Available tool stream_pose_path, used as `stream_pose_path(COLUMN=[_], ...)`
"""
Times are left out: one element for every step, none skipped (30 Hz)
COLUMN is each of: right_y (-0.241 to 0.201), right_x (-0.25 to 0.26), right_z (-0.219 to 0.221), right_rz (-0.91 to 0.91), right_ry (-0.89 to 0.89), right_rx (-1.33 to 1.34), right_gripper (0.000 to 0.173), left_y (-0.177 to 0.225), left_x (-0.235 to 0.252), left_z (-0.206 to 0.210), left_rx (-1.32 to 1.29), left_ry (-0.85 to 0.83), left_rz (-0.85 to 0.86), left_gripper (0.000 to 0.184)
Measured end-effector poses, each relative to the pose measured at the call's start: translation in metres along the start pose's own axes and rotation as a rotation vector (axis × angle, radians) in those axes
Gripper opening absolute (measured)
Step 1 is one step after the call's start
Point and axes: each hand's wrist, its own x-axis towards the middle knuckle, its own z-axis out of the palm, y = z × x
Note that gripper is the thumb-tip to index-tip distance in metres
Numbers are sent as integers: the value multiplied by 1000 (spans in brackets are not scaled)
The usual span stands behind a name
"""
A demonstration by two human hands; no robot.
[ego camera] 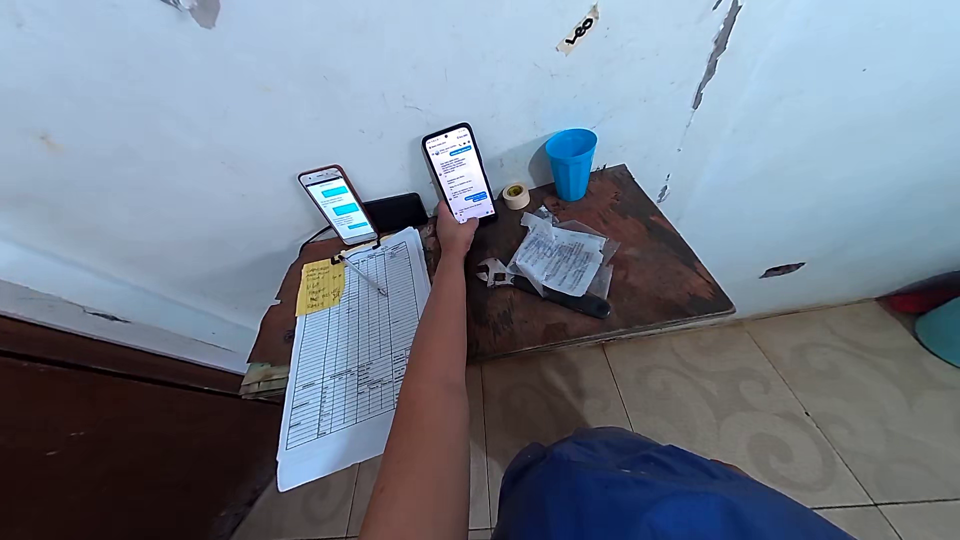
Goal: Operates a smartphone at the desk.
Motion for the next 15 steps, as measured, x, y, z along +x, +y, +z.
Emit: stream_pose_path(right_y=[4, 8, 9, 3, -7, -19, -24, -30, -31, -14, 7, -12, -39, -45, -36], right_x=[7, 13, 14, 6, -7, -25, -33, -40, -46, -41, -27, -38, -52, -54, -44], right_z=[3, 6, 7, 5, 0, -5, -6, -10, -14, -14, -10, -15, -18, -16, -12], right_rz=[29, 35, 35, 45, 59, 74, 69, 61, -18, -238, -482, -286, -35, 52, 38], right_ry=[14, 34, 40, 20, -18, -62, -53, -76, -97, -58, 14, -58, -105, -82, -44], right_rx=[8, 10, 1, -14, -35, -53, -48, -46, -63, -99, -113, -119, -73, -32, -24], right_gripper=[57, 56, 55, 55, 55, 54, 52, 51, 51, 49, 48, 48, 50, 50, 49], left_y=[1, 1, 0, 0, 0, 1, 0, 0, 0, -1, -1, -2, -1, -1, 1], left_x=[0, -1, -1, -1, -1, -1, -1, -1, -1, -1, -1, 0, 0, -1, -2], left_z=[0, 0, 0, 0, -1, -1, 0, 0, 0, 1, 1, 2, 2, 3, 3], left_rx=[-2, -11, -23, -26, -22, -9, -2, -5, -17, -31, -38, -35, -21, -9, -3], left_ry=[-1, -1, -2, -1, -1, 1, 6, 6, 7, 10, 16, 23, 30, 35, 38], left_rz=[1, 4, 5, 6, 5, 3, 6, 9, 11, 11, 15, 21, 24, 27, 27], left_gripper=[74, 73, 73, 72, 72, 70, 70, 69, 69, 70, 70, 69, 68, 68, 67])
